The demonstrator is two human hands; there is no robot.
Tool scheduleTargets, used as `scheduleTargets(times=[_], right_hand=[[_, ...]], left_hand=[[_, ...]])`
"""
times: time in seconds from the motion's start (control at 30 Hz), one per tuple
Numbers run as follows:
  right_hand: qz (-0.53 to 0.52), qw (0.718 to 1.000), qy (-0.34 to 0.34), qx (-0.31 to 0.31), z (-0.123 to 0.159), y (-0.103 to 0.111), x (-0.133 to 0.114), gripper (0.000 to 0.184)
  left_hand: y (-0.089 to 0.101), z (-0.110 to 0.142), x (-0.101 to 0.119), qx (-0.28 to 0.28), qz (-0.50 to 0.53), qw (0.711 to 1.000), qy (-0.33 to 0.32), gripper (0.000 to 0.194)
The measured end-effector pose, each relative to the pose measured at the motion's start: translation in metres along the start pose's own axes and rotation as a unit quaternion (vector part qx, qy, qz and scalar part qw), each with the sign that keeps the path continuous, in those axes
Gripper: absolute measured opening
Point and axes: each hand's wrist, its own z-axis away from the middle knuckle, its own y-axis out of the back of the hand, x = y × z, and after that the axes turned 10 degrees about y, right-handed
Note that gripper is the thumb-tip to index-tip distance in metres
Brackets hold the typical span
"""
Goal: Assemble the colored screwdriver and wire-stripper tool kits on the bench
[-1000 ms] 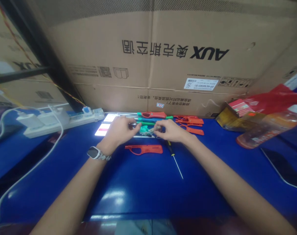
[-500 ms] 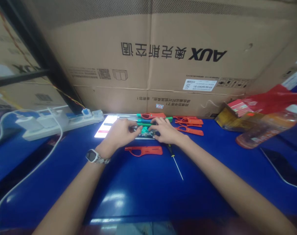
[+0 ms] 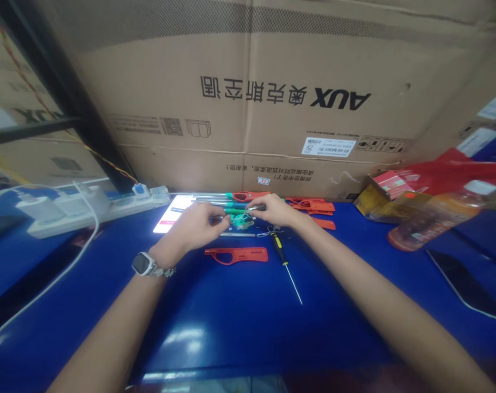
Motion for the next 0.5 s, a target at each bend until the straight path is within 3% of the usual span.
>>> scheduleTargets(times=[0.23, 0.37, 0.5], right_hand=[[0.162, 0.986, 0.046, -0.006, 0.004, -0.012, -0.013, 0.033], [0.138, 0.986, 0.052, 0.079, 0.024, -0.019, -0.030, 0.050], [0.091, 0.991, 0.045, 0.090, 0.040, -0.028, -0.041, 0.051]], left_hand=[[0.002, -0.001, -0.003, -0.001, 0.018, 1.000, -0.025, 0.032], [0.001, -0.001, -0.003, 0.023, 0.030, 0.999, -0.019, 0.033], [0.002, 0.000, 0.003, 0.069, 0.077, 0.994, -0.030, 0.032]])
